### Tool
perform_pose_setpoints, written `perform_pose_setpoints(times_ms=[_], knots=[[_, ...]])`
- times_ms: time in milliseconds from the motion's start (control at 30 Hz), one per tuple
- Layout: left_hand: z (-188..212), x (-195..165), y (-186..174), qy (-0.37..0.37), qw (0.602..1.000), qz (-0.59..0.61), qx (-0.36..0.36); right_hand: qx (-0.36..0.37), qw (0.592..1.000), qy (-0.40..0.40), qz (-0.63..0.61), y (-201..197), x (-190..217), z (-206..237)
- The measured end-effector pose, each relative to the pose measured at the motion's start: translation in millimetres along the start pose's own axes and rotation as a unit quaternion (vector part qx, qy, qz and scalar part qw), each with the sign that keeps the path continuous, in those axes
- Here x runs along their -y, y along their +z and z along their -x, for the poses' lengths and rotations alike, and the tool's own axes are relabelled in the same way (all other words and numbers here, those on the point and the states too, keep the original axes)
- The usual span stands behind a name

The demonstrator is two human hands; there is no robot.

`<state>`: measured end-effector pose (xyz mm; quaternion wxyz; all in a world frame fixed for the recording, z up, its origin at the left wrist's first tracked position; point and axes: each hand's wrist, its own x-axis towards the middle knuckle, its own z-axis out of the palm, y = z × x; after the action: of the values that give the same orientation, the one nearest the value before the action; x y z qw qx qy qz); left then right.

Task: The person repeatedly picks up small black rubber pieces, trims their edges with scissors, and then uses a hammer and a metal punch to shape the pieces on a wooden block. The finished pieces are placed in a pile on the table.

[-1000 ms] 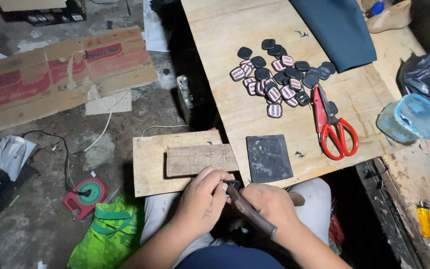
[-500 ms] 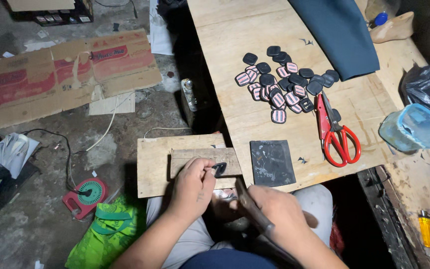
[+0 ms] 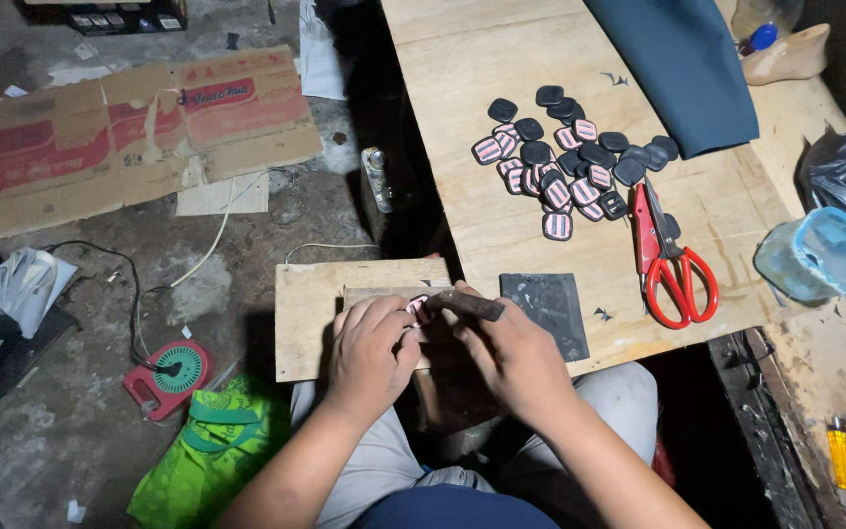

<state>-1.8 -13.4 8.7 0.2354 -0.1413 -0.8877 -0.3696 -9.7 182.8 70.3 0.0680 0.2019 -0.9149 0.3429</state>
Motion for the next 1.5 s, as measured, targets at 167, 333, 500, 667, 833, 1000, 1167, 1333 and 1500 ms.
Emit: perform_pose_setpoints(times_ms=[167,333,500,667,833,1000,1167,1333,1500], knots=[[-2,4,1,-0.011,1.0,-0.007,0.001,0.055,0.998,-0.024,0.026,4,4,-8],[-2,4,-2,-0.016,1.0,0.003,0.012,0.138,0.988,-0.048,0.053,-7,-2,-10],[-5,7,-6,-0.016,1.0,0.026,0.008,0.105,0.993,-0.052,0.026,-19,-2,-11],[-4,9,-2,-0.032,0.999,0.022,0.004,0.029,0.999,-0.039,-0.017,-1,4,-15],[-3,9,-2,-0.03,0.999,0.012,0.019,0.059,0.998,-0.013,-0.001,11,9,-5],[-4,7,-1,-0.018,1.0,0.006,0.002,0.123,0.99,-0.048,0.058,-8,1,-7],[-2,6,0,-0.032,0.999,0.009,0.012,0.032,0.998,-0.05,-0.007,-5,5,-3],[-5,6,-4,-0.024,0.999,0.03,0.013,0.038,0.999,-0.02,0.004,6,4,10],[-4,6,-9,0.007,0.999,0.044,0.008,-0.022,0.999,-0.018,-0.033,7,-4,19]])
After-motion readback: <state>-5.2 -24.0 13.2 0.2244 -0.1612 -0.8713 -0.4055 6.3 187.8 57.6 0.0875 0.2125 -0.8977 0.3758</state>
